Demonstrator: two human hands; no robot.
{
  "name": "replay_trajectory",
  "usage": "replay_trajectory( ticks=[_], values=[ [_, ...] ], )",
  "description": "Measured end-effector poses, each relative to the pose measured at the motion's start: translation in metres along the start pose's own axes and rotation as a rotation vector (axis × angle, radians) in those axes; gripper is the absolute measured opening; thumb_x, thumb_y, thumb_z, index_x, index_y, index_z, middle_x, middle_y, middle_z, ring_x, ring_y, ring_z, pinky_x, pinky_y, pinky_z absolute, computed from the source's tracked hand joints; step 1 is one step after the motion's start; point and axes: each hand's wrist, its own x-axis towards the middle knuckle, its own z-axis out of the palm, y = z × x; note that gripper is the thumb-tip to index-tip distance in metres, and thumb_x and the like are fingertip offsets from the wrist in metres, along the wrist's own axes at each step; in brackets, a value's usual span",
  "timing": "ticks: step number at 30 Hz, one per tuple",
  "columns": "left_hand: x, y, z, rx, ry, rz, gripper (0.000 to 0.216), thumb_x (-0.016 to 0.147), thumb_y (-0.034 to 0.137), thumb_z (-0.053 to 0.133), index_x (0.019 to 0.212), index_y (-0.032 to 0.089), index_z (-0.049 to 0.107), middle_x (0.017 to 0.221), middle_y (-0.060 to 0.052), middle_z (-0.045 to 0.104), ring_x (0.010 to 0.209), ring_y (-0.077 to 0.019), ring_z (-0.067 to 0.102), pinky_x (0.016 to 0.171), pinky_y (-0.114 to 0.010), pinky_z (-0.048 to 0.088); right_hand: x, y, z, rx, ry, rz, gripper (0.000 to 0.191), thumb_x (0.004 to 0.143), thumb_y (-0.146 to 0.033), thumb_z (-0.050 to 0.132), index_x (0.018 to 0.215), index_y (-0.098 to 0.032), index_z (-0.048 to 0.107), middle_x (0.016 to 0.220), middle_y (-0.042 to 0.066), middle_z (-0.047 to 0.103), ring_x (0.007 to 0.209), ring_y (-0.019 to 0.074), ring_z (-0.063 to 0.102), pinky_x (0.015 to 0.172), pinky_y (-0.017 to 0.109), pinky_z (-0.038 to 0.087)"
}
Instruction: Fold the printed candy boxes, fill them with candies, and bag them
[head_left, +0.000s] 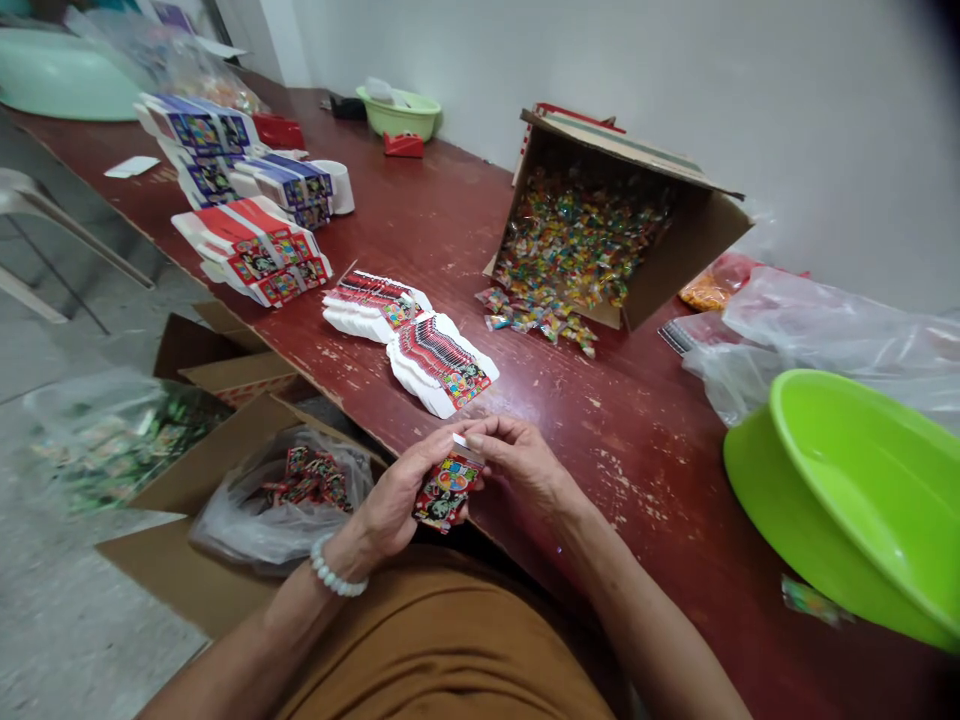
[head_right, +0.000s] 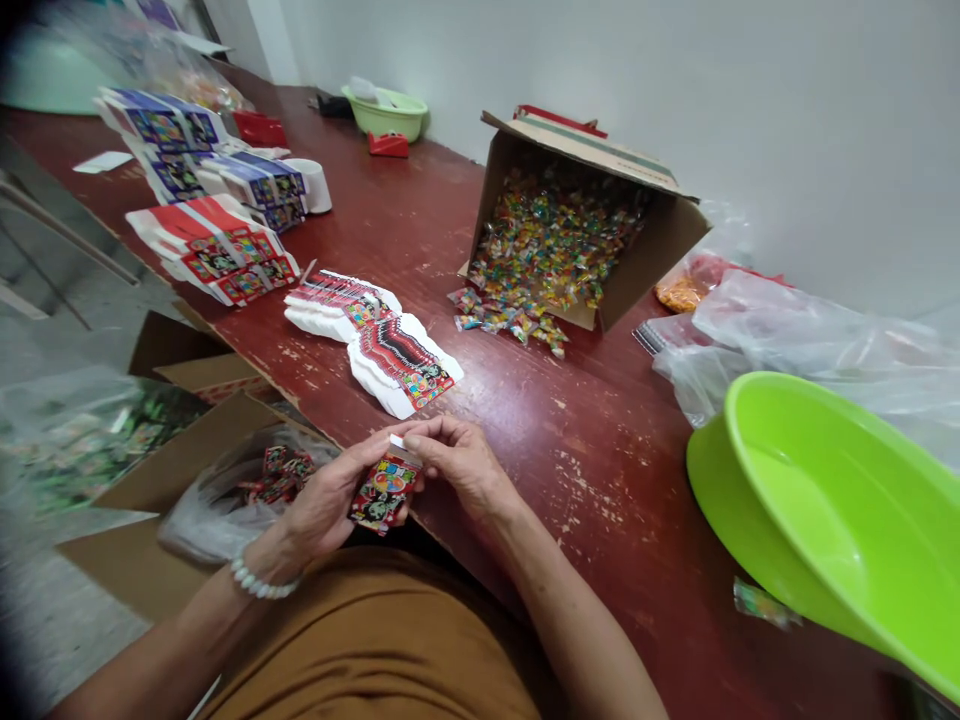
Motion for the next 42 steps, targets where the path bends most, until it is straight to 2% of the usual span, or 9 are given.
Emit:
replay_trajectory(
  ticks=[5,11,18,21,26,32,37,40,42],
  values=[
    [0.001,-0.002,-0.007,-0.086,0.003,-0.017,0.052,0.087,0.03,0.061,0.136,0.016,0.056,0.087,-0.012,0.074,0.068,-0.0217,0.069,0.048,-0.027,0.057,0.003,0.005,-0.001,0.028,-0.026,-0.006,0.028,0.074,-0.039,0.084,0.078,-0.017,0.068,0.064,-0.002,0.063,0.049,0.0069,0.05,0.05,0.02,0.041],
    [0.005,-0.007,-0.011,-0.135,-0.073,-0.009,0.052,0.083,0.032,0.059,0.132,0.015,0.059,0.085,-0.011,0.074,0.065,-0.0224,0.069,0.053,-0.031,0.058,0.002,0.006,-0.003,-0.004,-0.038,-0.02,0.025,0.078,-0.039,0.08,0.08,-0.017,0.069,0.063,-0.002,0.063,0.049,0.0074,0.051,0.049,0.02,0.042],
    [0.003,-0.007,-0.009,-0.079,0.01,0.024,0.042,0.082,0.031,0.062,0.122,0.017,0.062,0.08,-0.008,0.072,0.063,-0.0212,0.068,0.047,-0.028,0.056,0.0,0.006,0.005,-0.022,-0.034,-0.039,0.028,0.078,-0.043,0.08,0.081,-0.018,0.069,0.057,-0.003,0.062,0.047,0.0099,0.052,0.05,0.023,0.043],
    [0.001,-0.006,-0.008,-0.025,0.059,0.055,0.039,0.083,0.032,0.065,0.12,0.019,0.062,0.086,-0.007,0.072,0.07,-0.0221,0.068,0.048,-0.028,0.057,0.0,0.003,0.006,-0.116,-0.007,-0.079,0.028,0.074,-0.042,0.083,0.077,-0.017,0.071,0.063,-0.002,0.065,0.053,0.0097,0.054,0.054,0.023,0.044],
    [0.001,-0.008,-0.009,0.073,0.069,0.091,0.043,0.088,0.04,0.068,0.127,0.024,0.063,0.09,-0.005,0.073,0.06,-0.0144,0.063,0.048,-0.023,0.055,0.0,-0.001,0.004,-0.227,0.011,-0.143,0.026,0.074,-0.041,0.083,0.076,-0.017,0.072,0.071,0.0,0.07,0.059,0.0117,0.059,0.06,0.026,0.047],
    [0.002,-0.009,-0.012,0.063,0.033,0.037,0.043,0.089,0.044,0.066,0.126,0.024,0.07,0.121,-0.01,0.071,0.078,-0.0174,0.069,0.059,-0.023,0.056,0.001,0.0,-0.002,-0.294,-0.099,-0.189,0.025,0.078,-0.04,0.079,0.075,-0.018,0.068,0.074,0.001,0.069,0.065,0.013,0.061,0.062,0.026,0.049],
    [0.006,-0.01,-0.015,0.067,0.062,0.028,0.044,0.093,0.053,0.057,0.117,0.021,0.076,0.103,-0.009,0.078,0.077,-0.0174,0.069,0.064,-0.022,0.055,-0.003,-0.007,0.003,-0.511,-0.16,-0.389,0.018,0.086,-0.032,0.07,0.074,-0.019,0.067,0.093,0.005,0.074,0.082,0.0167,0.066,0.076,0.03,0.052],
    [0.009,-0.012,-0.016,0.075,0.078,0.11,0.032,0.09,0.041,0.065,0.108,0.019,0.08,0.102,-0.007,0.078,0.088,-0.0195,0.07,0.079,-0.023,0.055,-0.005,-0.007,0.006,-0.613,-0.14,-0.452,0.012,0.087,-0.026,0.067,0.077,-0.019,0.069,0.09,0.004,0.073,0.08,0.0154,0.065,0.076,0.028,0.051],
    [0.01,-0.013,-0.016,0.091,0.104,0.143,0.027,0.086,0.034,0.069,0.104,0.018,0.08,0.099,-0.007,0.079,0.085,-0.019,0.07,0.078,-0.023,0.055,-0.005,-0.005,0.008,-0.606,-0.098,-0.428,0.01,0.086,-0.024,0.065,0.079,-0.019,0.069,0.089,0.003,0.073,0.079,0.0157,0.065,0.075,0.028,0.05]
  ],
)
